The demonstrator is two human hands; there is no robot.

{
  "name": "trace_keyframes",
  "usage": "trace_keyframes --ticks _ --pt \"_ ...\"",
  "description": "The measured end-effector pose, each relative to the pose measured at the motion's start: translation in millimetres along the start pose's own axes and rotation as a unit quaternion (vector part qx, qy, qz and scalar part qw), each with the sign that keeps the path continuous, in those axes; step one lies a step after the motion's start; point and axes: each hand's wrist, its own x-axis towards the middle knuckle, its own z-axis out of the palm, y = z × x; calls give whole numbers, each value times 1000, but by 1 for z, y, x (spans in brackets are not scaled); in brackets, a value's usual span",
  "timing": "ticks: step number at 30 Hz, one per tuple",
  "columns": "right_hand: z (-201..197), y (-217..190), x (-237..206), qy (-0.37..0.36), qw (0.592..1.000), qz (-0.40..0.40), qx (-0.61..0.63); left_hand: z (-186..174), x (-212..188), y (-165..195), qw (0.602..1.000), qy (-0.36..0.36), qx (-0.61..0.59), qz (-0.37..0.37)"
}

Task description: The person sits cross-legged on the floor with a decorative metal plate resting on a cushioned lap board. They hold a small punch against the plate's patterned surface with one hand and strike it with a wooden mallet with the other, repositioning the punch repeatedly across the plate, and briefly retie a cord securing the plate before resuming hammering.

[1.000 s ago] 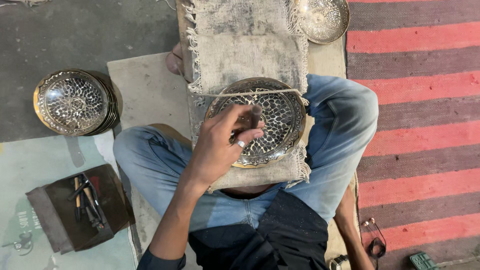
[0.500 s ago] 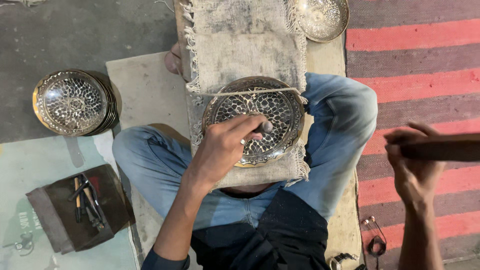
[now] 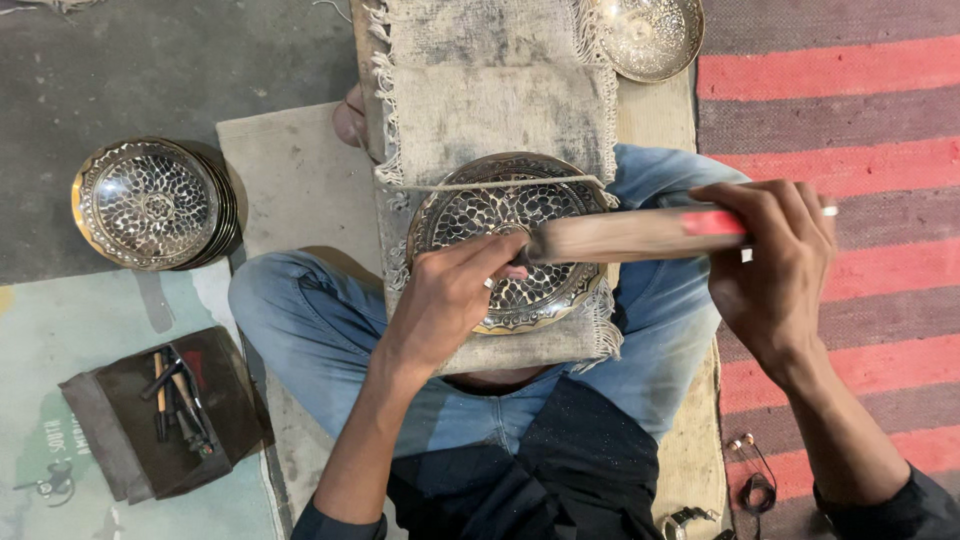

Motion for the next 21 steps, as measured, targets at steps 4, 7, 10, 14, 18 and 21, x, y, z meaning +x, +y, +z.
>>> trace_keyframes --ticks 4,7,10,14,18,21 --pt "-1 -5 -2 13 999 10 -40 -2 -1 3 999 7 -31 6" --pt "-1 -3 -3 10 995 100 21 -2 1 4 998 10 -55 3" --pt "2 6 -4 -28 970 224 87 0 1 5 999 25 -27 9" --pt "2 17 -6 -17 995 98 -3 1 -1 2 999 31 1 14" --pt "3 19 -5 -3 998 56 6 4 -4 -5 999 23 -33 3" --pt "5 15 2 11 996 71 44 9 -5 -9 999 30 -8 14"
